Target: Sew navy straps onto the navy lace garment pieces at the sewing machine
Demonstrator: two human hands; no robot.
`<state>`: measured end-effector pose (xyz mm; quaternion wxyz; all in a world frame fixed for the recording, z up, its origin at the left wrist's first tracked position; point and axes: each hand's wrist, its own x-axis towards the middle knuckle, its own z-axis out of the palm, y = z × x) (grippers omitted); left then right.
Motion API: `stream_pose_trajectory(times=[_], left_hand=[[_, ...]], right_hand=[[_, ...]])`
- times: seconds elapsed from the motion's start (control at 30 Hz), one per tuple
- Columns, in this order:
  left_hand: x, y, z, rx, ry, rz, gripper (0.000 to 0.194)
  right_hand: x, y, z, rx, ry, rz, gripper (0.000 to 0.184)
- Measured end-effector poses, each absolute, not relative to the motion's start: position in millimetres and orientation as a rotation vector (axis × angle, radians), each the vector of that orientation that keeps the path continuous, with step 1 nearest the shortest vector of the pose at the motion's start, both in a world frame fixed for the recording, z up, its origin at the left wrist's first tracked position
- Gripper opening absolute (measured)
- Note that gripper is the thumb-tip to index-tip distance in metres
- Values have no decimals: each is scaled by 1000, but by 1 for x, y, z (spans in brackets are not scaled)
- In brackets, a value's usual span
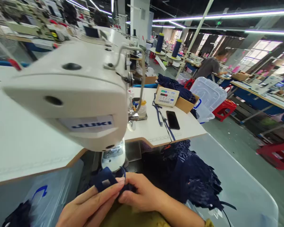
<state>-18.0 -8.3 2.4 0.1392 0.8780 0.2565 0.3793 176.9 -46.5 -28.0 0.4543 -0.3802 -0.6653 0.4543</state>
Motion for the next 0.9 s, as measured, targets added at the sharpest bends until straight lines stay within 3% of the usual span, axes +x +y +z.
stream_pose_trajectory(times=[0.2, 0.33, 0.43, 0.57, 0.77, 0.9], left_hand=[[-7, -6, 3, 2390, 1083, 1148, 24], [-8, -1, -10, 2501, 1302, 1290, 30], [-7, 6, -11, 2830, 1164, 1330, 35], [-7, 18, -10, 3158, 897, 1095, 41], [-16, 22, -15, 3130, 1015, 1015, 36], [-15, 16, -18, 3010, 1003, 1067, 36]], right_hand=[[184, -31, -9, -1253, -1404, 1064, 14], [183, -15, -11, -1399, -1406, 999, 17], [182, -5, -12, -1469, -1465, 978, 17], [185, 4, -12, -1423, -1475, 1020, 16], [205, 4, -27, -1197, -1559, 1146, 26], [209, 6, -32, -1237, -1485, 1027, 26]])
